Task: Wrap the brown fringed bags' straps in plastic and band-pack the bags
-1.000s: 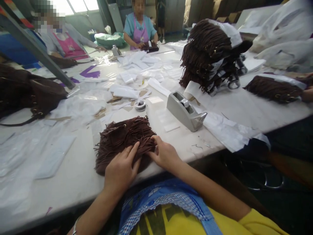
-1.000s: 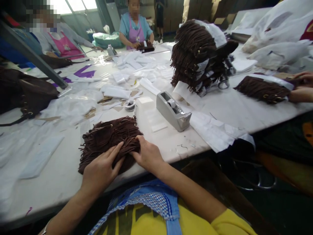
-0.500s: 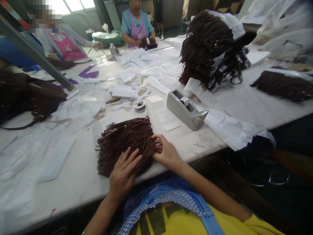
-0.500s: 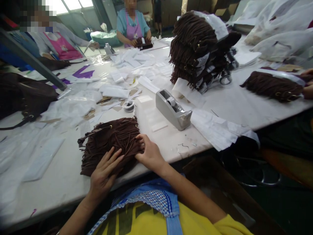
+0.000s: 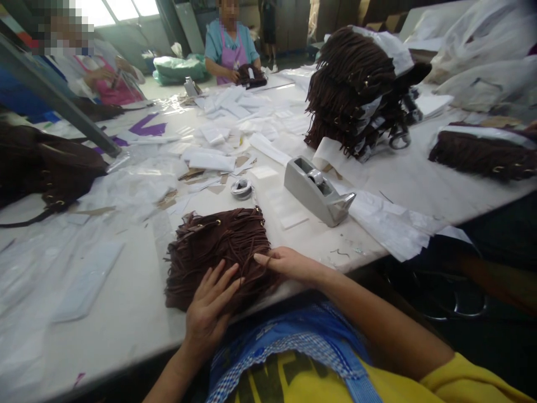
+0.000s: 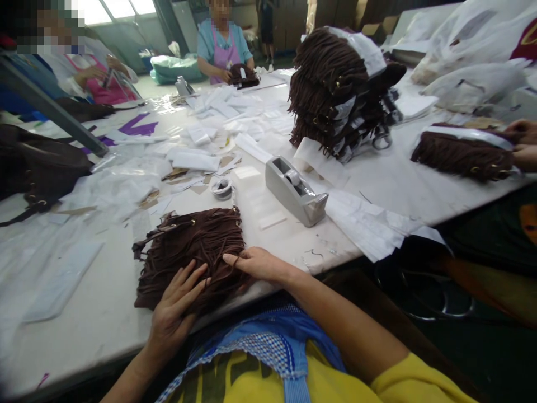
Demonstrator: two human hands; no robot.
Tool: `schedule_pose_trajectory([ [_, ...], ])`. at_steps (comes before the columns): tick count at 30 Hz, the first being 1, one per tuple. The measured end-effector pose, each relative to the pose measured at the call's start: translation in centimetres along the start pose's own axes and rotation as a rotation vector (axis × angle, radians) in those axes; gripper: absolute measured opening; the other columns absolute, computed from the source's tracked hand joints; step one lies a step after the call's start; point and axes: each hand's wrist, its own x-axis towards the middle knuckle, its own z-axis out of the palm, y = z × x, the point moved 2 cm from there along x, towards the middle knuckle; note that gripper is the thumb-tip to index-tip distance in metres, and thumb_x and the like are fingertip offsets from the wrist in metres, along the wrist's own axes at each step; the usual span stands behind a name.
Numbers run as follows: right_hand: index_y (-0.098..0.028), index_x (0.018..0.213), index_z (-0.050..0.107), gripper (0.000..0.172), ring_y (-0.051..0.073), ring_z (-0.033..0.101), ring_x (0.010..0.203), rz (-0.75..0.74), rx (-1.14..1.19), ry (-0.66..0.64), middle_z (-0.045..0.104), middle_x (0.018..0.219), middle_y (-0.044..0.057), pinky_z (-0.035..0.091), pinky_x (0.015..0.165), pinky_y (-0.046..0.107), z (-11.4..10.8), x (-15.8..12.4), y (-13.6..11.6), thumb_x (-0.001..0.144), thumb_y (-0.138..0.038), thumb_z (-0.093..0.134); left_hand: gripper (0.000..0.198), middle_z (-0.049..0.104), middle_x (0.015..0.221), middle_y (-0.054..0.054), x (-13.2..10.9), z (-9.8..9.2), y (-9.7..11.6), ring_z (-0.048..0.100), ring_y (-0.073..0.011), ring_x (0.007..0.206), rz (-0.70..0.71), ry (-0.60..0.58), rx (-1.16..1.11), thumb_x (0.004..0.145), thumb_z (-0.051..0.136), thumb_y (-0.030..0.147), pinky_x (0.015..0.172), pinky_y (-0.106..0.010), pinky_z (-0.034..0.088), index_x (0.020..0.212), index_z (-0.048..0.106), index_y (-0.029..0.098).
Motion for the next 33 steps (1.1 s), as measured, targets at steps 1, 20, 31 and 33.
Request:
schedule_pose_trajectory([
  [1, -0.014, 0.08, 0.071, 0.052, 0.016, 0.063, 0.059, -0.016, 0.031, 0.0, 0.073, 0.078, 0.007, 0.054, 0.06, 0.031, 0.2, 0.1, -0.2, 0.075, -0.066, 0.068, 0.059, 0.048, 0.149, -0.01, 0.0, 0.0, 0.0, 0.034, -0.0323, 0.144, 0.0, 0.009, -0.003, 0.089, 0.05, 0.004, 0.113, -0.061, 0.031, 0.144, 0.046, 0.025],
  [20, -0.018, 0.09, 0.071, 0.022, 0.02, 0.067, 0.084, -0.178, -0.2, 0.42, 0.073, 0.086, 0.003, 0.053, 0.078, 0.03, -1.4, -2.2, 0.6, 0.079, -0.035, 0.064, 0.062, 0.044, 0.153, -0.008, 0.6, 0.5, 0.3, 0.03, -0.0304, 0.146, 0.031, -0.093, 0.144, 0.087, 0.049, 0.007, 0.118, -0.05, 0.029, 0.147, 0.044, 0.021],
  [31, -0.015, 0.093, 0.069, 0.026, 0.02, 0.065, 0.079, -0.251, 0.026, 0.41, 0.072, 0.084, 0.004, 0.05, 0.073, 0.029, -1.0, 0.6, -1.0, 0.078, -0.036, 0.064, 0.06, 0.045, 0.152, -0.005, 0.3, -0.4, 0.9, 0.029, -0.0318, 0.146, 0.127, -0.11, 0.227, 0.086, 0.048, 0.008, 0.119, -0.05, 0.023, 0.143, 0.049, 0.025],
  [33, -0.018, 0.093, 0.069, 0.02, 0.019, 0.063, 0.079, -0.345, -0.324, 0.528, 0.071, 0.084, 0.002, 0.048, 0.073, 0.029, -1.9, 0.5, -1.6, 0.08, -0.032, 0.06, 0.059, 0.043, 0.153, -0.005, 0.5, -0.3, 1.4, 0.031, -0.0312, 0.145, 0.093, -0.14, 0.264, 0.086, 0.049, 0.01, 0.119, -0.049, 0.024, 0.144, 0.049, 0.025],
])
